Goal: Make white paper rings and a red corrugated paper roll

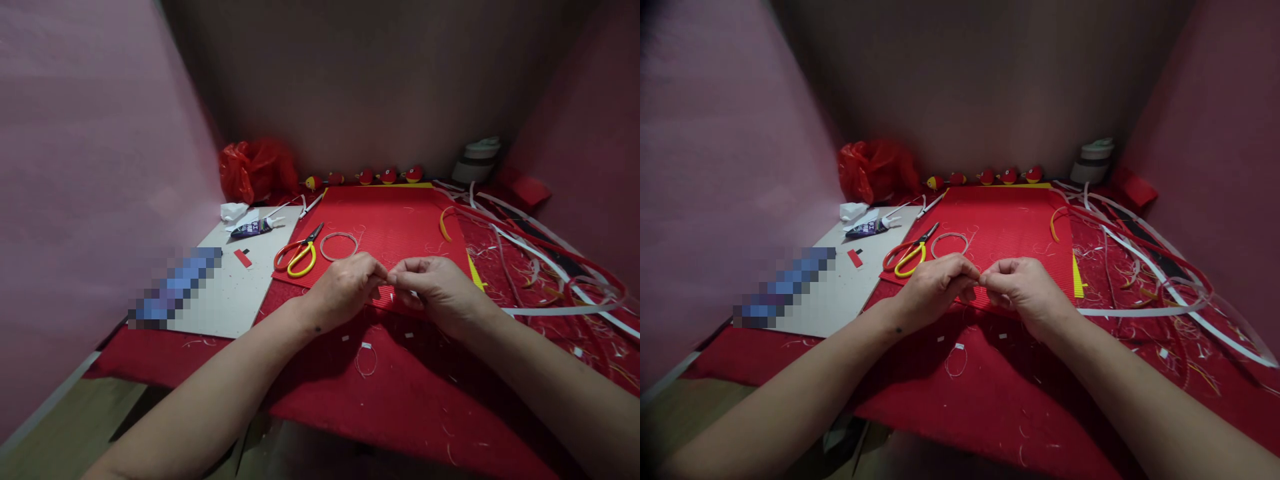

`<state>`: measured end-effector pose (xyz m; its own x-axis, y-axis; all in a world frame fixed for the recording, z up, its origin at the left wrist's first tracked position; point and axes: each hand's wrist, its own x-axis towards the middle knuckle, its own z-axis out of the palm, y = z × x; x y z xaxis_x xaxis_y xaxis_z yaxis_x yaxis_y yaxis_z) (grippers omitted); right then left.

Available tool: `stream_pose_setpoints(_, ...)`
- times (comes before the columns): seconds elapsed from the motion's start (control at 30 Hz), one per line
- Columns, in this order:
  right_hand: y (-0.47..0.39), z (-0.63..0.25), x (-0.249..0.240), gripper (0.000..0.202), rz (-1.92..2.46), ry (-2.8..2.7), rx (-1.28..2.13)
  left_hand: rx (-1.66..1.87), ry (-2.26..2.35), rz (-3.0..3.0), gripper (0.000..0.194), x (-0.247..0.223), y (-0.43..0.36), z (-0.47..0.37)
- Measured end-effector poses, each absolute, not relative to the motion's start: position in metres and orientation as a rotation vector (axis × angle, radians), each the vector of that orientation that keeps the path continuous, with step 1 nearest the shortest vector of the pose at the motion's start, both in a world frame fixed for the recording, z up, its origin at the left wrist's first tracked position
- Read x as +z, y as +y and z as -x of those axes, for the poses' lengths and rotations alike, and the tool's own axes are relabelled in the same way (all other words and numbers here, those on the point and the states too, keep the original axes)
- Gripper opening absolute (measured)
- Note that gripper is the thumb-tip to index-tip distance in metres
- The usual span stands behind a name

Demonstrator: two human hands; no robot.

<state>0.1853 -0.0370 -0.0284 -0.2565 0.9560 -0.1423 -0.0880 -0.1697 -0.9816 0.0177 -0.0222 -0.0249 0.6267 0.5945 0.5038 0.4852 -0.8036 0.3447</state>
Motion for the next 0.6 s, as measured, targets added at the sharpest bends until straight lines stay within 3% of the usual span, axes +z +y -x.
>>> stream_pose_setpoints(0.6,-0.0362,-0.1885,-0.0231,0.020,1.022,-1.294,1.531,0.966,0.745,-2.007,0.008,-0.0203,-0.0259,-0.0203)
